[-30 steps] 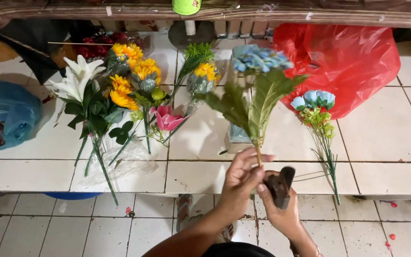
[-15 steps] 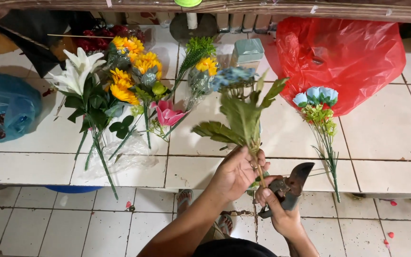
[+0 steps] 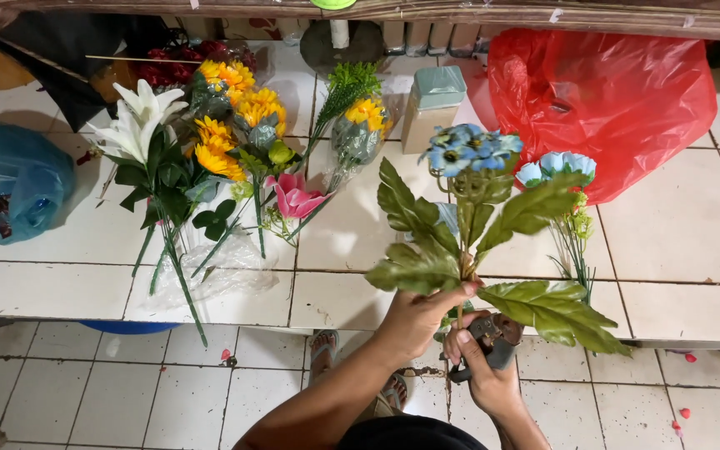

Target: The person handles wooden sticks and a glue gun on a table, then moves to a tiled counter to arrange artificial flowers. They use shears to trim stems and bundle various flowers, including white lilies, yellow sunflowers, and blue roses, into a bouquet.

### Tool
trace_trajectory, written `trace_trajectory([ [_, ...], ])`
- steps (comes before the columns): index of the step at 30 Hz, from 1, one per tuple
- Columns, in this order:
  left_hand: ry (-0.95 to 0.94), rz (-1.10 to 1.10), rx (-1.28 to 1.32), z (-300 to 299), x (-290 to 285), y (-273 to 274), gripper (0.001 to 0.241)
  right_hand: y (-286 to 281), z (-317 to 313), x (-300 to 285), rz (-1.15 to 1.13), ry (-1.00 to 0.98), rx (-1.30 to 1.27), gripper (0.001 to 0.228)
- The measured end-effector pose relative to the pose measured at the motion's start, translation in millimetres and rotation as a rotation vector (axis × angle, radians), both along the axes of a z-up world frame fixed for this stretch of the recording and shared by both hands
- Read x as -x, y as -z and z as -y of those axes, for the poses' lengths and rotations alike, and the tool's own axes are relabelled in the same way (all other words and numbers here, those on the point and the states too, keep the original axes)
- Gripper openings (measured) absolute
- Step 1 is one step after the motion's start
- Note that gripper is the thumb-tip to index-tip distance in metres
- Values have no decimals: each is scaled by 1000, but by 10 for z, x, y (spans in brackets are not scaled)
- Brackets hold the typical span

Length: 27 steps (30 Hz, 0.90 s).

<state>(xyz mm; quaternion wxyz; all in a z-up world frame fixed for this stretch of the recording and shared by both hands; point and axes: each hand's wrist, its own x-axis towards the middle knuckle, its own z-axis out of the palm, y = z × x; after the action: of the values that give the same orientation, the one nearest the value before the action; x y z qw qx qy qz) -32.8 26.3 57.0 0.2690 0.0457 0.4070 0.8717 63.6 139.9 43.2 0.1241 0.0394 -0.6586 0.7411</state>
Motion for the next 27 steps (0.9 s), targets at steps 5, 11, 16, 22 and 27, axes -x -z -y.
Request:
trace_trajectory([
  [5,-55,-531,193,52,-31,-305,19,-10,-3,31,-22,27,-10,11],
  [11,21,-374,121,170,35,-554,37,55,-139,25,-7,-26,-77,15],
  [16,167,-552,89,336,307,-471,21,-16,-155,6,-13,-173,256,10],
  [22,3,-634,289,431,290,-624,13,338,-381,-84,218,-17,138,22],
  [27,47,-615,645,367,70,-817,21,-149,-509,-115,-120,598,-398,16],
])
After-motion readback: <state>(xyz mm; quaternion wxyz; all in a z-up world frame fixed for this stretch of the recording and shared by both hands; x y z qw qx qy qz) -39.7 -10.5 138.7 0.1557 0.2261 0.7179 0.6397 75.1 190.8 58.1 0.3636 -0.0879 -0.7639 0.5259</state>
